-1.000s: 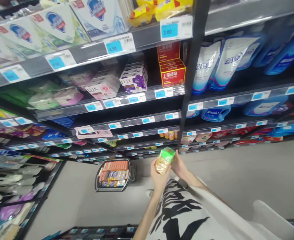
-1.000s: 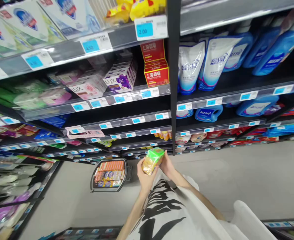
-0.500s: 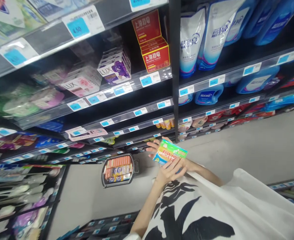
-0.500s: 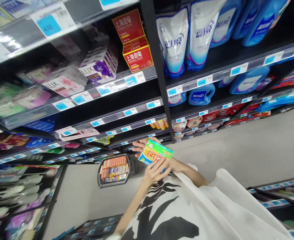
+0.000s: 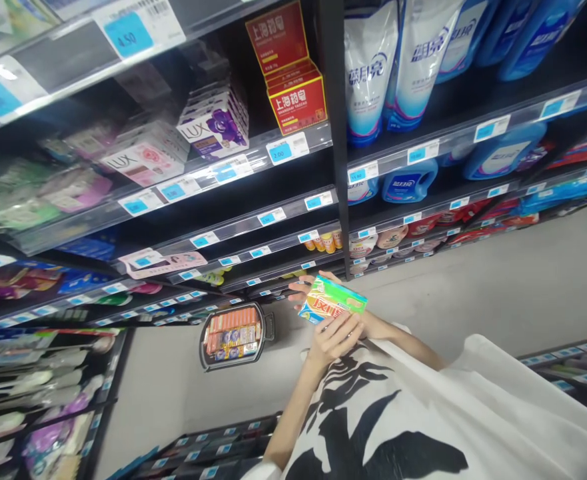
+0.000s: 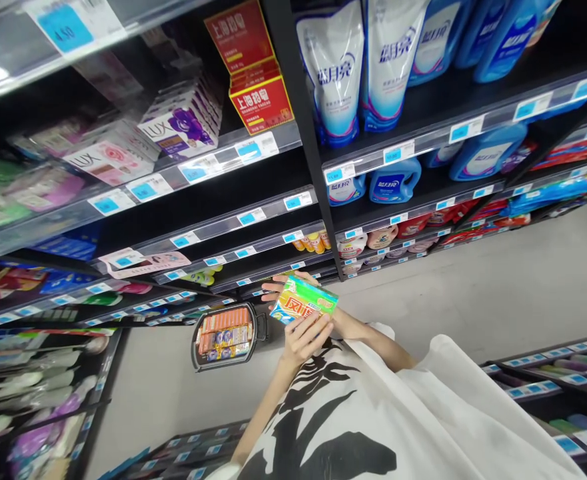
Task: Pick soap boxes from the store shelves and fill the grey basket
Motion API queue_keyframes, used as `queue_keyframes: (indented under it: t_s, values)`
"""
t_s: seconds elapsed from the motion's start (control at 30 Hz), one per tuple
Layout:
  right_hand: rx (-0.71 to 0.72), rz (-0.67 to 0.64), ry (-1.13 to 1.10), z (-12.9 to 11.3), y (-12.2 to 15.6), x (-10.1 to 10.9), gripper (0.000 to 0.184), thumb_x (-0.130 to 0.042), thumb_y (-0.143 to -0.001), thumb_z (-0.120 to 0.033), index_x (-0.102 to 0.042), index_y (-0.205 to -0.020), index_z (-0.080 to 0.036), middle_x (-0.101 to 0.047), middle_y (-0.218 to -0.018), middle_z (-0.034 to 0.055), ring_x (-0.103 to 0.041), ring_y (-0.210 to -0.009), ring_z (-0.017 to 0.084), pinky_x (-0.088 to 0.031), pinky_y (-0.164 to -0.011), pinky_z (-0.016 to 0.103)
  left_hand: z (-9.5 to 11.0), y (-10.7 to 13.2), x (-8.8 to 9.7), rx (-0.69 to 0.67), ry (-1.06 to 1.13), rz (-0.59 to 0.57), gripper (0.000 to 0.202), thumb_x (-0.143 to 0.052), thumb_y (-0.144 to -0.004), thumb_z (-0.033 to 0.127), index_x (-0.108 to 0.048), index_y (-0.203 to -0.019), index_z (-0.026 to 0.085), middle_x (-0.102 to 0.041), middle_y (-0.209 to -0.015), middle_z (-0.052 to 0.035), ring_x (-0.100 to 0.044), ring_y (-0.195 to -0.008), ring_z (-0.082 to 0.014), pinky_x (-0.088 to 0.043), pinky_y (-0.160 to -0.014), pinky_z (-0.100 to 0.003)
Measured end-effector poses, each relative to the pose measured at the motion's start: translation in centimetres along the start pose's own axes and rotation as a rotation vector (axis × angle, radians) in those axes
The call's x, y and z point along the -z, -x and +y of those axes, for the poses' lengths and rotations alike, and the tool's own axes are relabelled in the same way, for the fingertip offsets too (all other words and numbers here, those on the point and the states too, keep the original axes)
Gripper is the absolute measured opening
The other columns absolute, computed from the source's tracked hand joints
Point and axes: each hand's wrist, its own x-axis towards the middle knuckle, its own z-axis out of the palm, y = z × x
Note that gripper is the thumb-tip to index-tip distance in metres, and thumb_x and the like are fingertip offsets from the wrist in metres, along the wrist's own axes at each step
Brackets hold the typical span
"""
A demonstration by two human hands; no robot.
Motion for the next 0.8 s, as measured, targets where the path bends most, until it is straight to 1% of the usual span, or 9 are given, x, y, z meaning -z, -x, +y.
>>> queue_keyframes:
  t_s: [0.03,0.1,0.17,0.27,0.37,0.47,0.57,0.67,0.8]
  values:
    - [-0.011,-0.151,-0.020,-1.1,-0.6,-0.4,0.045,-0.043,-0.098,-0.049,-0.068,-0.082,-0.015,-0.079,-0.100,0.0100,-0.069,-0.118,0.021,-0.050,-0.108,0.053,0.0,0.2,-0.1,0.040,0.028,0.044,0.032,-0.068,-0.090,0.009,-0.072,-0.119,0.022,-0.080,-0.115,-0.0065,-0.066,-0.128,-0.0207,-0.042,-0.115,-0.037]
    - [0.003,-0.472,-0.027,-2.1,-1.8,-0.5,0.048,-0.040,-0.100,-0.055,-0.069,-0.094,-0.017,-0.080,-0.105,0.0086,-0.073,-0.107,0.023,-0.054,-0.103,0.049,0.0,0.4,-0.2,0.172,0.091,0.171,0.046,-0.076,-0.084,0.014,-0.067,-0.128,0.026,-0.080,-0.114,-0.0075,-0.066,-0.126,-0.0252,-0.045,-0.114,-0.045]
    - [0.077,-0.670,-0.032,-1.9,-2.8,0.3,0.049,-0.041,-0.099,-0.061,-0.068,-0.105,-0.020,-0.079,-0.112,0.0069,-0.074,-0.106,0.024,-0.054,-0.103,0.045,-0.1,0.6,-0.3,0.360,0.172,0.300,0.067,-0.083,-0.077,0.019,-0.059,-0.138,0.029,-0.076,-0.122,-0.0098,-0.065,-0.128,-0.0317,-0.048,-0.111,-0.056]
    - [0.243,-0.656,0.001,-0.7,-3.9,2.1,0.055,-0.046,-0.095,-0.068,-0.067,-0.118,-0.023,-0.077,-0.117,0.0066,-0.071,-0.115,0.026,-0.052,-0.107,0.044,-0.5,1.1,0.0,0.672,0.304,0.377,0.081,-0.087,-0.071,0.024,-0.053,-0.144,0.030,-0.068,-0.134,-0.0140,-0.063,-0.129,-0.0370,-0.052,-0.105,-0.061]
    - [0.371,-0.617,0.072,-0.1,-4.3,3.2,0.059,-0.054,-0.092,-0.069,-0.065,-0.130,-0.026,-0.075,-0.123,0.0063,-0.066,-0.124,0.026,-0.049,-0.111,0.044,-1.0,2.3,0.4,0.952,0.327,0.379,0.076,-0.090,-0.068,0.036,-0.057,-0.137,0.027,-0.067,-0.131,-0.0150,-0.067,-0.120,-0.0351,-0.058,-0.099,-0.052]
    - [0.445,-0.597,0.123,-0.3,-3.9,3.4,0.062,-0.058,-0.091,-0.070,-0.061,-0.139,-0.030,-0.073,-0.129,0.0046,-0.066,-0.125,0.025,-0.047,-0.113,0.043,-1.4,3.8,0.3,1.160,0.425,0.453,0.085,-0.091,-0.065,0.052,-0.056,-0.137,0.024,-0.064,-0.132,-0.0154,-0.067,-0.120,-0.0333,-0.056,-0.101,-0.045]
    - [0.459,-0.608,0.174,-0.5,-3.7,3.3,0.064,-0.061,-0.089,-0.073,-0.063,-0.137,-0.030,-0.073,-0.127,0.0054,-0.068,-0.121,0.025,-0.050,-0.109,0.043,-1.4,4.7,0.1,1.298,0.662,0.542,0.088,-0.085,-0.072,0.059,-0.048,-0.146,0.029,-0.060,-0.141,-0.0151,-0.064,-0.125,-0.0317,-0.055,-0.103,-0.043]
    - [0.438,-0.628,0.273,-0.7,-4.1,3.4,0.062,-0.060,-0.089,-0.074,-0.068,-0.132,-0.028,-0.074,-0.124,0.0064,-0.070,-0.114,0.025,-0.052,-0.105,0.043,-1.4,4.7,0.2,1.407,0.827,0.594,0.074,-0.076,-0.083,0.053,-0.046,-0.148,0.034,-0.060,-0.143,-0.0124,-0.065,-0.124,-0.0291,-0.056,-0.099,-0.042]
    - [0.450,-0.617,0.513,-1.4,-4.4,3.7,0.054,-0.063,-0.091,-0.067,-0.073,-0.126,-0.027,-0.073,-0.124,0.0061,-0.069,-0.114,0.025,-0.054,-0.101,0.040,-1.3,4.1,1.0,1.506,0.898,0.640,0.065,-0.070,-0.086,0.049,-0.052,-0.146,0.030,-0.066,-0.134,-0.0129,-0.068,-0.119,-0.0289,-0.057,-0.095,-0.042]
